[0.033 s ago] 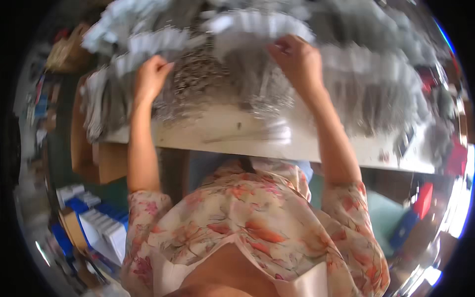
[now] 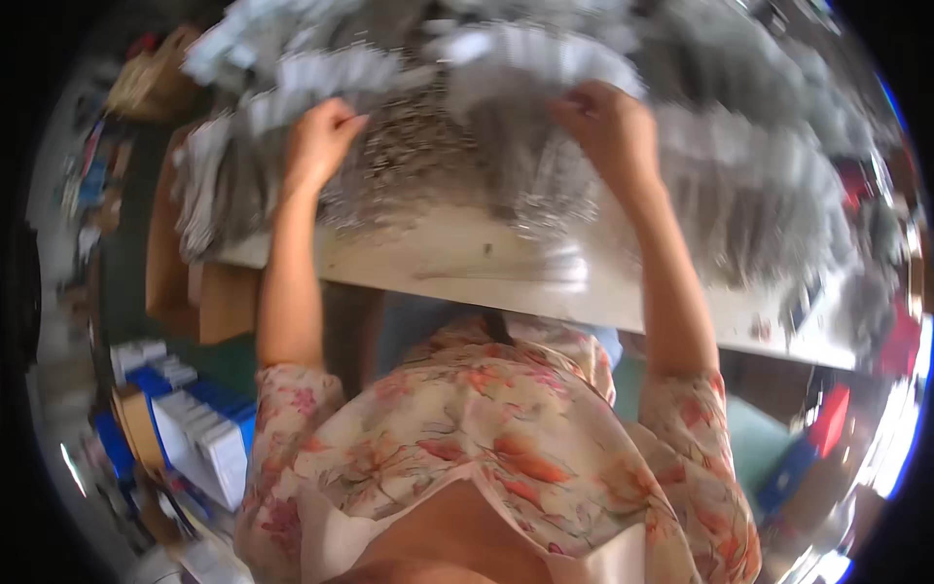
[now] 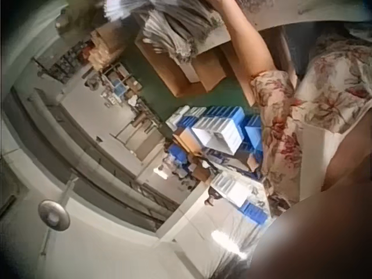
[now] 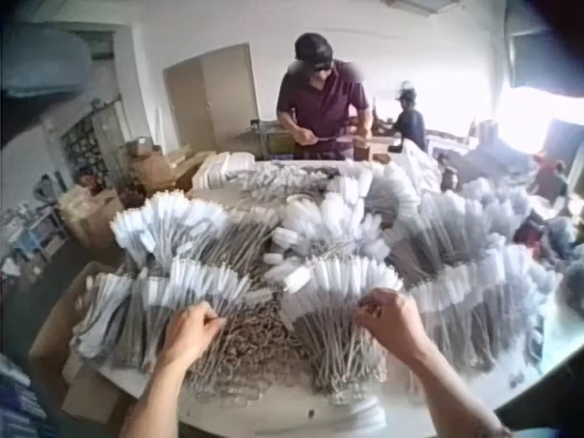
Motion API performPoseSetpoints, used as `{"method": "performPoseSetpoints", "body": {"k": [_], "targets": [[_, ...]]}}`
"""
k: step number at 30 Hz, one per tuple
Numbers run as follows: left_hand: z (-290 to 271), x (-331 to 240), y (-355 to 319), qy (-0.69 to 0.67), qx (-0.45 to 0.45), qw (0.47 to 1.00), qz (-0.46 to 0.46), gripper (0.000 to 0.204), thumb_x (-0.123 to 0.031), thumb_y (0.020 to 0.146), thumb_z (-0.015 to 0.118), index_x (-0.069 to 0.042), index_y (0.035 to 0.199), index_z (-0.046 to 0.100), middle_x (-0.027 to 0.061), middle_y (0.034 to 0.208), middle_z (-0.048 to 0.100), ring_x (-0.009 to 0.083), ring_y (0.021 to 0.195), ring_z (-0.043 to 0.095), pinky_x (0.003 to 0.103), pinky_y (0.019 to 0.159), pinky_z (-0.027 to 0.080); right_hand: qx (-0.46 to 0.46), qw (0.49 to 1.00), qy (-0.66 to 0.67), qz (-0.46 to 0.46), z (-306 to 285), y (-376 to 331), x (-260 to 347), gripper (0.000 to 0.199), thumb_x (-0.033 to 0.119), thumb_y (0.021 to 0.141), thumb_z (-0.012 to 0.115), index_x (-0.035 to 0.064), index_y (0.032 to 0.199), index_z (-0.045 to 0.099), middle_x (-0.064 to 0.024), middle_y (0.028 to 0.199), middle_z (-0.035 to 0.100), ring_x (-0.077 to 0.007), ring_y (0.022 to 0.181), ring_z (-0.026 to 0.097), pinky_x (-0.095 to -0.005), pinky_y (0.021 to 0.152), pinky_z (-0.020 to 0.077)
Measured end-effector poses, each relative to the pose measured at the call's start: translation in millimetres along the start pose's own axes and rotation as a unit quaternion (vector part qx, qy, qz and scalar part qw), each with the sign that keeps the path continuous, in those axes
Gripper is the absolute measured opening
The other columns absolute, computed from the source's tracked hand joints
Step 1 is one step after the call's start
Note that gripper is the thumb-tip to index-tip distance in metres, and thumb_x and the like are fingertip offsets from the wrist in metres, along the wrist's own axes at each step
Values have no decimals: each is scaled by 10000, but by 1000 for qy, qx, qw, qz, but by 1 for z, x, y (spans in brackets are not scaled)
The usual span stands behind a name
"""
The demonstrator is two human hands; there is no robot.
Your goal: Manually attaching metal rings and handle wires to white synthetic brush heads.
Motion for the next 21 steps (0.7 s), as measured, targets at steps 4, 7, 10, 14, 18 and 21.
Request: {"method": "performPoseSetpoints", "body": {"k": [4,7,10,14,18,21], "targets": [[-13,-9,-5,-23,-19,999,13,265,-304,765,663,-44,780,612,123,765,646,311,743,623,390,674,480,54,997,12,58,-1,7,-10,195,207,771,648,38,868,663,-83,725,657,-146,643,618,-288,628,485],[-23,1,-12,-159,-51,984,-66,204,-221,848,589,-21,833,553,96,714,638,168,617,625,309,574,492,62,997,25,48,3,10,-7,205,212,790,636,31,884,661,-84,714,646,-137,675,619,-279,651,485],[-52,8,-21,-401,-138,899,-111,169,-188,898,520,-22,912,545,68,696,615,127,555,592,260,488,503,-35,971,224,69,-19,22,-16,164,164,865,547,23,929,601,-71,857,653,-163,774,637,-259,686,488],[-94,88,11,-106,-243,964,-38,341,-370,845,558,-37,862,630,122,762,635,224,677,598,339,660,462,-163,913,369,63,-105,17,-31,223,183,905,477,-22,982,520,-143,926,617,-207,823,636,-301,752,523],[-105,260,-15,162,22,983,-85,327,-317,799,609,4,849,646,193,817,641,290,781,630,373,697,464,-106,953,255,127,-93,-8,-58,166,164,867,533,50,977,581,-13,767,557,-96,602,500,-231,552,444],[-77,272,-9,36,16,996,-76,193,-154,824,600,38,803,590,81,697,607,129,642,526,283,626,428,-38,975,72,205,-80,-48,-96,175,226,766,675,87,873,667,24,546,478,-58,516,440,-247,485,387]]}}
Point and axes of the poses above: each hand's wrist, its own y-axis towards the middle knuckle, its own z-axis out of the palm, x = y × z, the point moved 6 cm from there along y, towards the middle knuckle
